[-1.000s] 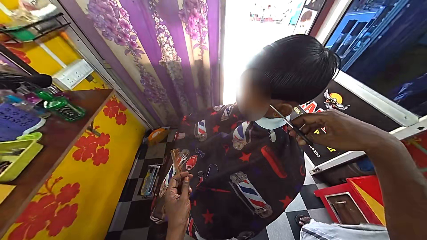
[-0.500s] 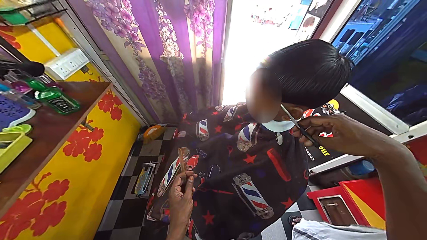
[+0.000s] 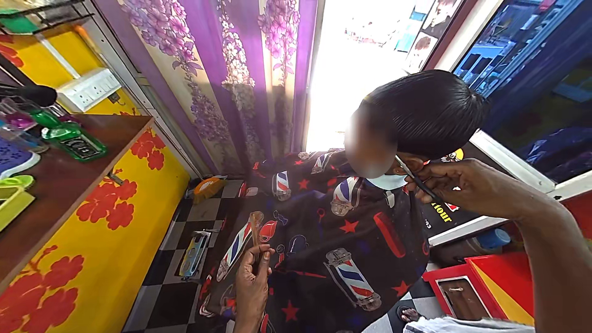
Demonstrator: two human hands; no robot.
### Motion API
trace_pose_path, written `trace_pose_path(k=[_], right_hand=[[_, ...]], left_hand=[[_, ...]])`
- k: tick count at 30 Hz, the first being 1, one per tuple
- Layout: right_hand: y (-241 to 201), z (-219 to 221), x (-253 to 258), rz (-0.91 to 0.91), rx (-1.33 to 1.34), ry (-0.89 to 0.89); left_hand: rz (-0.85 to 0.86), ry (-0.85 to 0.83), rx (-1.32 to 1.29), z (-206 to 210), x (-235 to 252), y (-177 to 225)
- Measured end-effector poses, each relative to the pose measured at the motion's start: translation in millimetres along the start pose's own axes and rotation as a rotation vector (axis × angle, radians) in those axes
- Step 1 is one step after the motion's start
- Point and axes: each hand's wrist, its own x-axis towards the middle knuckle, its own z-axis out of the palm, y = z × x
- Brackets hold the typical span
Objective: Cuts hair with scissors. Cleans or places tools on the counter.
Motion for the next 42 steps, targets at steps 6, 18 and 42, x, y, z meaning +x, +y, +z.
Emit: trace_pose_path(k=[6,18,42], right_hand=[[-2,0,0,0.045,-0.013,0.024],[1,20,-11,-0.017,-0.271,-0.051],[80,138,-122,-0.133,0.564,0.328]], left_hand=[[-0.011,-0.002,0.02,-1,2,-3],[0.006,-0.012,-0.011,-2,6,-8],[1.099,-0.148,0.337,101,89,212]])
